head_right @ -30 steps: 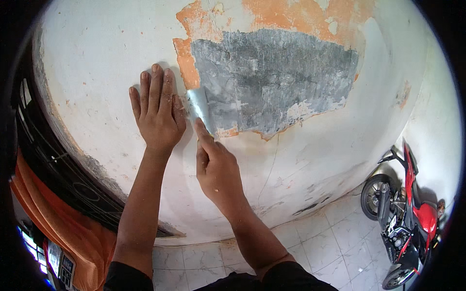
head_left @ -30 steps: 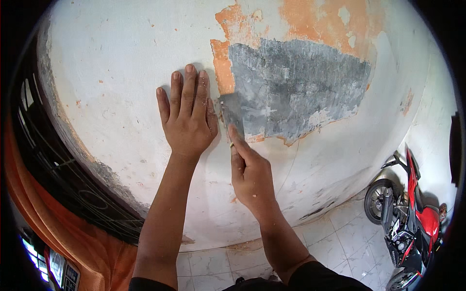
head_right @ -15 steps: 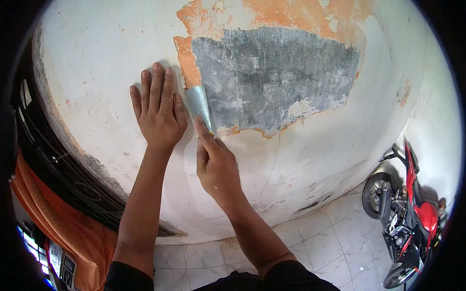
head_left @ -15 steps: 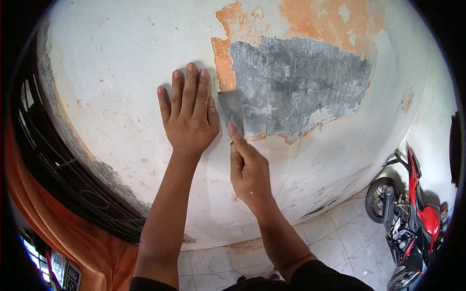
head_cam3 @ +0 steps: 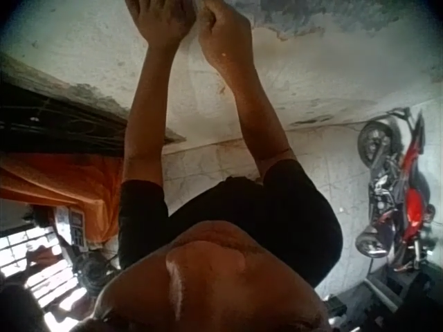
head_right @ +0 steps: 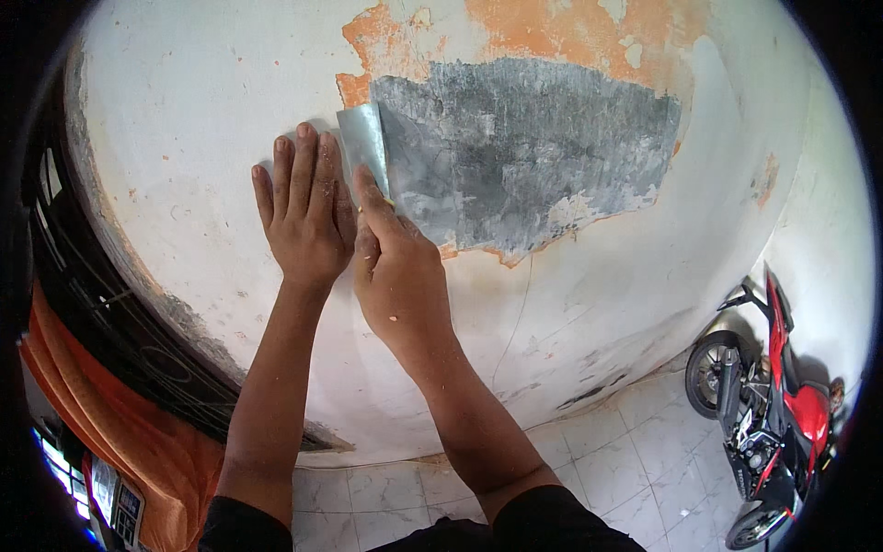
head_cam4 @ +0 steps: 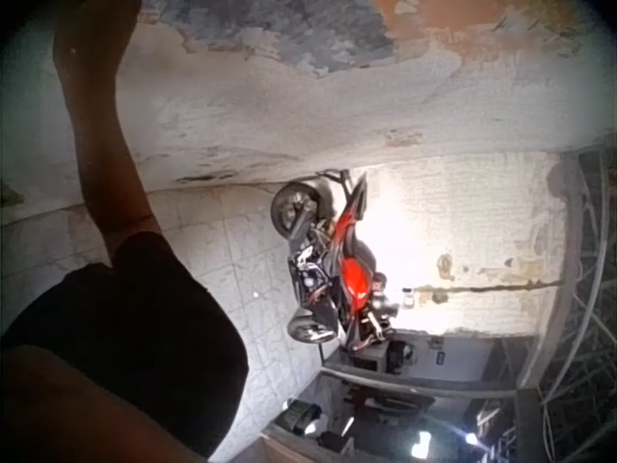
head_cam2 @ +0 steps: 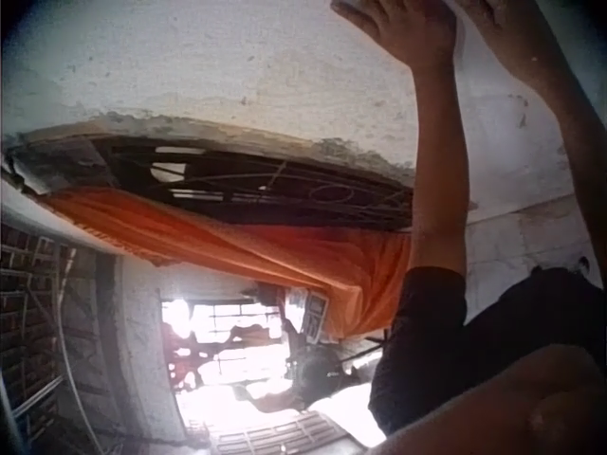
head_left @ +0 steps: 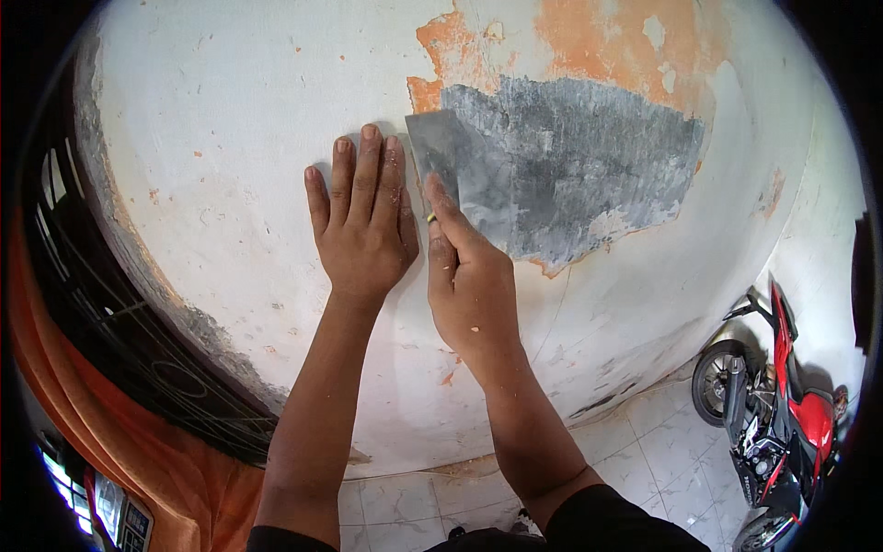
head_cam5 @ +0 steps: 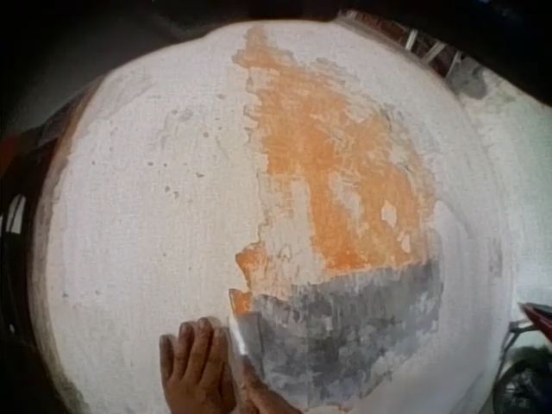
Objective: The person is scraping old paint or plaster from a wall using a putty knife.
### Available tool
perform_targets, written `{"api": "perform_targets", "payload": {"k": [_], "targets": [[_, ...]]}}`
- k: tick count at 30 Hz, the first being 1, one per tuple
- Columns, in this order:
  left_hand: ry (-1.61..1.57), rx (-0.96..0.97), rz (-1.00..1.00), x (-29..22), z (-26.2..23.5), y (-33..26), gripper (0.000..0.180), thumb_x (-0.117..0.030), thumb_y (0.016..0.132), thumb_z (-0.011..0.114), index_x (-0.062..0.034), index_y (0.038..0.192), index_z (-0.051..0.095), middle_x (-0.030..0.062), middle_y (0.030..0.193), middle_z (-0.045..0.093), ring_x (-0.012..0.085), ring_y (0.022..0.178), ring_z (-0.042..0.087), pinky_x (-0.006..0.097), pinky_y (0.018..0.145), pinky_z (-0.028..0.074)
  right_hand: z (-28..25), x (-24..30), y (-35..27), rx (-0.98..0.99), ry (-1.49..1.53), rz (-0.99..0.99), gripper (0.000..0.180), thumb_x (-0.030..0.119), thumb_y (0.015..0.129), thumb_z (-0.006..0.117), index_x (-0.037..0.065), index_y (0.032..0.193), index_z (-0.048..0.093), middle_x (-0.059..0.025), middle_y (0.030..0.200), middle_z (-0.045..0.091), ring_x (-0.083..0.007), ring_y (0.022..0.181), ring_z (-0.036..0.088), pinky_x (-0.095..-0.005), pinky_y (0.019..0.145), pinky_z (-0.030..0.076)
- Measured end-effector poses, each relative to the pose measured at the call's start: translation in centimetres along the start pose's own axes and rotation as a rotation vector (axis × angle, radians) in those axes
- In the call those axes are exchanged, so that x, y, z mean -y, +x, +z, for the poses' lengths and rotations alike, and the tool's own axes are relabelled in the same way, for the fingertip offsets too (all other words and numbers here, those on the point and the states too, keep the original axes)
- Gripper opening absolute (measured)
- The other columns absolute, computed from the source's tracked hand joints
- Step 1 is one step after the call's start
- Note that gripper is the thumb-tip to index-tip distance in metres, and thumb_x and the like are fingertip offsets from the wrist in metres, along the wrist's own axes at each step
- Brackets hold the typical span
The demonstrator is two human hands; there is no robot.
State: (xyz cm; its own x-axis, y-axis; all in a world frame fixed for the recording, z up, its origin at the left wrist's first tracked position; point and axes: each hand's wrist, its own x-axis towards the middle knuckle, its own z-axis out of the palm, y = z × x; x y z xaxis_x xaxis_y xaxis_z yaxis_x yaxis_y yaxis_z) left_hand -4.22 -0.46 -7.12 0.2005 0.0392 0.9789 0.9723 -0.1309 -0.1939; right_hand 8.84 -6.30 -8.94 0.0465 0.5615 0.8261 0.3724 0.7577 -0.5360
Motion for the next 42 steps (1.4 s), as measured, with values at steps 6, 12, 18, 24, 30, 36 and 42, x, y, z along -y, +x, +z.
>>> {"api": "perform_targets", "payload": {"k": [6,12,18,24,30,36,42], "targets": [[-0.008,0.001,-0.008,0.2,0.0,-0.1,0.045,-0.022,0.103,0.046,-0.0131,0.147,0.057,0.0063,0.157,0.049,0.0273,0.152,0.035,0.053,0.127,0.013,-0.5,-1.8,-5.3,0.082,-0.034,0.123,0.054,0.002,0.1,0.054,0.013,0.153,0.047,-0.0228,0.109,0.07,-0.0367,0.094,0.07,-0.0426,0.084,0.056],[-0.008,0.011,0.017,-0.2,0.0,0.3,0.047,-0.025,0.104,0.046,-0.0097,0.148,0.054,0.0105,0.158,0.047,0.0309,0.151,0.036,0.055,0.126,0.015,-0.6,-4.8,-11.6,0.157,0.028,0.329,0.051,0.002,0.101,0.055,0.012,0.151,0.05,-0.0238,0.112,0.07,-0.0357,0.094,0.071,-0.0402,0.082,0.056],[0.01,0.007,0.019,0.1,0.0,0.0,0.048,-0.026,0.104,0.046,-0.0091,0.148,0.055,0.0106,0.157,0.048,0.0322,0.15,0.037,0.055,0.126,0.015,-2.3,-0.6,-5.0,0.141,-0.019,0.22,0.05,0.004,0.102,0.055,0.013,0.151,0.05,-0.0238,0.107,0.071,-0.0377,0.092,0.071,-0.04,0.081,0.057],[0.022,-0.003,0.024,0.0,0.0,0.1,0.048,-0.025,0.104,0.045,-0.0085,0.148,0.054,0.0112,0.156,0.049,0.0327,0.15,0.038,0.055,0.125,0.016,-1.3,-4.2,-12.7,0.161,-0.027,0.291,0.051,0.005,0.102,0.056,0.014,0.152,0.049,-0.0249,0.104,0.07,-0.0365,0.091,0.071,-0.0391,0.08,0.056],[0.006,0.004,0.019,0.0,0.1,0.0,0.047,-0.025,0.104,0.046,-0.0091,0.147,0.056,0.0107,0.156,0.049,0.0326,0.15,0.037,0.055,0.125,0.016,-1.6,-2.0,-7.1,0.134,-0.02,0.257,0.052,0.006,0.102,0.057,0.017,0.152,0.049,-0.0223,0.098,0.069,-0.035,0.085,0.07,-0.0384,0.079,0.056],[-0.005,0.004,0.01,0.0,0.0,0.0,0.047,-0.025,0.104,0.046,-0.0099,0.148,0.055,0.0104,0.157,0.049,0.0323,0.151,0.036,0.056,0.125,0.016,-1.6,-4.3,-12.2,0.176,-0.013,0.274,0.051,0.007,0.103,0.054,0.02,0.152,0.048,-0.0212,0.104,0.071,-0.0356,0.087,0.071,-0.0403,0.08,0.056],[-0.01,0.014,0.009,-0.2,-0.2,0.2,0.046,-0.026,0.106,0.044,-0.0103,0.148,0.055,0.0102,0.156,0.049,0.0315,0.151,0.037,0.055,0.125,0.016,-1.3,-3.1,-8.9,0.103,-0.035,0.169,0.054,0.004,0.101,0.055,0.018,0.153,0.047,-0.0221,0.104,0.071,-0.0355,0.087,0.071,-0.0421,0.077,0.056]]}}
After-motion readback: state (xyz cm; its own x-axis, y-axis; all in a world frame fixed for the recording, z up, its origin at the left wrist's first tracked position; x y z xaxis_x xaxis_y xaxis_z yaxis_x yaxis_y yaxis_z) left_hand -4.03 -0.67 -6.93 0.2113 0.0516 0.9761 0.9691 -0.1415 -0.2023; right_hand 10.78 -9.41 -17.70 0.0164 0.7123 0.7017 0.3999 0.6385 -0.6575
